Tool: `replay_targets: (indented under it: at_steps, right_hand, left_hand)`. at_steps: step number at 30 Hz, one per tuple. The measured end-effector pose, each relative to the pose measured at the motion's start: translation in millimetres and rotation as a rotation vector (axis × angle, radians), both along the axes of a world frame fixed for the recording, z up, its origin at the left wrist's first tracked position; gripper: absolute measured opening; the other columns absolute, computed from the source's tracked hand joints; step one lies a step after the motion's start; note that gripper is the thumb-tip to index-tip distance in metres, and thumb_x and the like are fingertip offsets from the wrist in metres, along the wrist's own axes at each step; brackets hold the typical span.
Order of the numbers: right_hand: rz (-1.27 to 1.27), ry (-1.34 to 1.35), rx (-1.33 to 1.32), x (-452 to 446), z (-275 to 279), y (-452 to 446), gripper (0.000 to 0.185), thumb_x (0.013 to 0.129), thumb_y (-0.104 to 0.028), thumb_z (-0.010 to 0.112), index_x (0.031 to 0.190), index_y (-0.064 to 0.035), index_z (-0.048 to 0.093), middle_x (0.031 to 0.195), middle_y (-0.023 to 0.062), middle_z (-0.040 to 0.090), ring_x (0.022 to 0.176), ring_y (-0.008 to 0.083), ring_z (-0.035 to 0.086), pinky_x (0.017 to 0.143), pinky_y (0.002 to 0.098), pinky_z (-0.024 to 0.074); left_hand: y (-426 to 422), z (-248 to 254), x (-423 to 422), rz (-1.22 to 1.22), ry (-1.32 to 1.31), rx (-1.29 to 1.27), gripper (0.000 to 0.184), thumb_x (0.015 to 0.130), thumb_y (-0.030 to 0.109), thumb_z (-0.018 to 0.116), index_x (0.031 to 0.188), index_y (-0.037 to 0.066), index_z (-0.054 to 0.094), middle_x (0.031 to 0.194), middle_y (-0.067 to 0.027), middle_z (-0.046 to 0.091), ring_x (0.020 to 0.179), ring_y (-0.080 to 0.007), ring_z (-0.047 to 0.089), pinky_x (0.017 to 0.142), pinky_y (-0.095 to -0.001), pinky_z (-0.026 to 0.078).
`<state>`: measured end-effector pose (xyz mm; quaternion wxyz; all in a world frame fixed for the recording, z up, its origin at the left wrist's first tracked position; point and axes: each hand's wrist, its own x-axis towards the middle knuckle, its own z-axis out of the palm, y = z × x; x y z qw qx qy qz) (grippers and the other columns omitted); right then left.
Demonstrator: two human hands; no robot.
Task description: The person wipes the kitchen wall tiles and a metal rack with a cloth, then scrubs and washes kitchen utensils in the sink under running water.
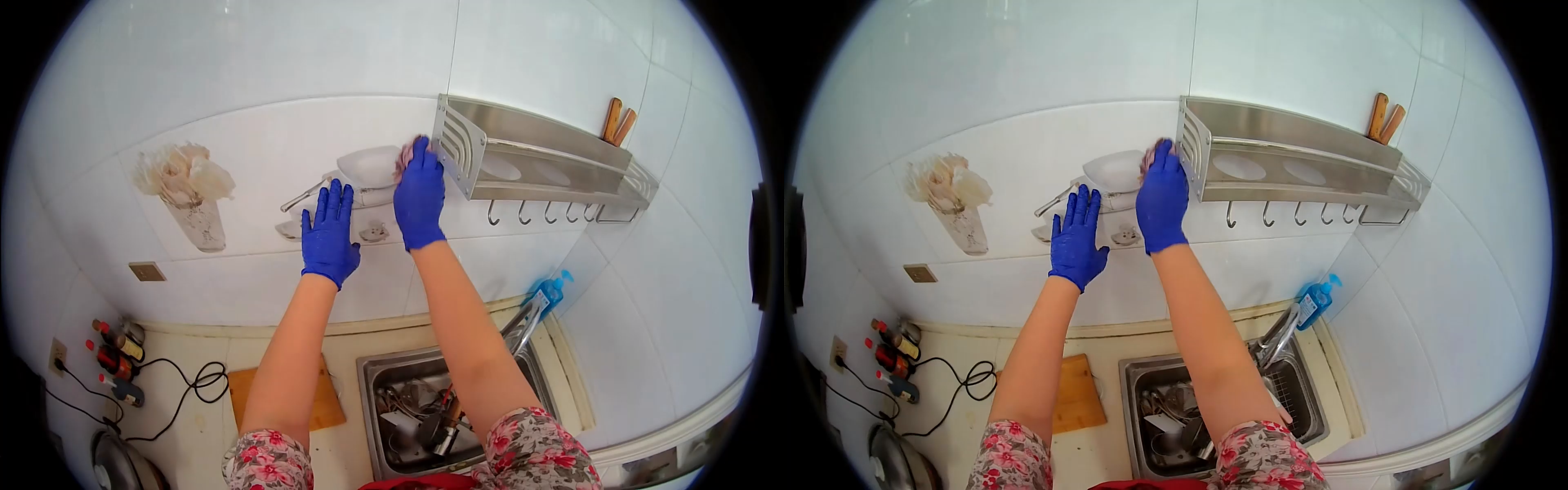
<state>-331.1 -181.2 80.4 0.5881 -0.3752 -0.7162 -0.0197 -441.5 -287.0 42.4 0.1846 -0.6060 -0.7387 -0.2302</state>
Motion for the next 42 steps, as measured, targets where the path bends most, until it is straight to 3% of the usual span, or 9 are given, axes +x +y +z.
replay_targets:
  at_steps: [3, 9, 17, 29, 32, 35, 37, 39, 42]
  right_hand:
    - [-0.182, -0.035, 0.301, -4, -11, 14, 0.046, 0.086, -0.013, 0.041, 0.129, 0.0027, 0.033, 0.108, 0.0182, 0.049, 0.090, 0.0318, 0.051, 0.076, 0.0386, 0.0441]
    - [0.043, -0.153, -0.053, -32, -41, -3, 0.044, 0.086, -0.009, 0.042, 0.130, -0.0017, 0.035, 0.102, 0.0188, 0.050, 0.088, 0.0310, 0.050, 0.075, 0.0390, 0.0434]
    - [-0.165, -0.097, 0.564, -87, 82, -2, 0.051, 0.072, -0.004, 0.052, 0.123, -0.0080, 0.045, 0.095, 0.0111, 0.048, 0.089, 0.0276, 0.048, 0.078, 0.0405, 0.0402]
    - [0.125, -0.496, 0.327, 52, -158, 24, 0.041, 0.078, -0.008, 0.053, 0.119, -0.0124, 0.052, 0.125, 0.0111, 0.047, 0.111, 0.0259, 0.048, 0.095, 0.0368, 0.0336]
    - [0.709, 0.571, -0.630, 95, -167, 23, 0.030, 0.085, -0.014, 0.050, 0.114, -0.0078, 0.052, 0.079, 0.0060, 0.054, 0.085, 0.0153, 0.055, 0.076, 0.0311, 0.0429]
    - [-0.013, 0.493, 0.009, 123, -127, 33, 0.016, 0.082, -0.016, 0.056, 0.087, -0.0011, 0.056, 0.075, 0.0113, 0.055, 0.071, 0.0213, 0.055, 0.066, 0.0315, 0.0433]
    - [-0.282, 0.381, -0.109, 147, -101, 76, 0.016, 0.082, -0.015, 0.056, 0.083, 0.0010, 0.056, 0.075, 0.0117, 0.055, 0.074, 0.0220, 0.054, 0.066, 0.0324, 0.0413]
    - [0.409, 1.109, -0.193, 125, -83, 87, 0.016, 0.084, -0.015, 0.052, 0.084, -0.0001, 0.056, 0.073, 0.0090, 0.052, 0.074, 0.0197, 0.051, 0.065, 0.0312, 0.0402]
    - [1.092, 1.258, -0.160, 64, -114, 79, 0.017, 0.087, -0.013, 0.042, 0.095, -0.0027, 0.053, 0.078, 0.0079, 0.052, 0.081, 0.0185, 0.052, 0.075, 0.0304, 0.0416]
  left_hand:
    - [2, -4, -2, -0.017, -0.006, 0.026, 0.090, 0.066, 0.019, 0.069, 0.139, 0.015, 0.016, 0.146, -0.0071, 0.012, 0.134, -0.0227, 0.016, 0.104, -0.0482, 0.021]
    - [1, -3, -5, -0.031, 0.004, 0.009, 0.089, 0.066, 0.018, 0.068, 0.139, 0.015, 0.017, 0.146, -0.0080, 0.013, 0.134, -0.0241, 0.016, 0.104, -0.0482, 0.021]
    - [1, -15, -10, -0.041, 0.013, 0.034, 0.086, 0.068, 0.010, 0.062, 0.140, 0.014, 0.016, 0.146, -0.0060, 0.013, 0.133, -0.0232, 0.017, 0.104, -0.0473, 0.020]
    - [-19, -70, -2, 0.024, 0.002, -0.148, 0.091, 0.068, 0.017, 0.065, 0.140, 0.006, 0.009, 0.146, -0.0069, 0.009, 0.135, -0.0196, 0.013, 0.105, -0.0481, 0.015]
    - [-22, -69, 15, 0.006, -0.042, -0.136, 0.090, 0.070, 0.018, 0.065, 0.140, 0.008, 0.010, 0.147, -0.0069, 0.008, 0.134, -0.0209, 0.014, 0.105, -0.0502, 0.015]
    - [-22, -72, 41, -0.039, -0.072, -0.140, 0.090, 0.070, 0.018, 0.065, 0.140, 0.009, 0.010, 0.147, -0.0072, 0.009, 0.134, -0.0216, 0.014, 0.105, -0.0505, 0.015]
    - [-21, -72, 57, -0.058, -0.078, -0.130, 0.090, 0.070, 0.019, 0.065, 0.140, 0.009, 0.010, 0.146, -0.0077, 0.009, 0.134, -0.0221, 0.014, 0.105, -0.0508, 0.015]
    - [-17, -70, 71, -0.073, -0.088, -0.121, 0.090, 0.070, 0.019, 0.066, 0.140, 0.009, 0.011, 0.146, -0.0083, 0.009, 0.134, -0.0227, 0.014, 0.105, -0.0511, 0.015]
    - [-5, -66, 98, -0.088, -0.120, -0.066, 0.089, 0.069, 0.019, 0.066, 0.140, 0.010, 0.012, 0.146, -0.0091, 0.009, 0.134, -0.0240, 0.014, 0.104, -0.0515, 0.015]
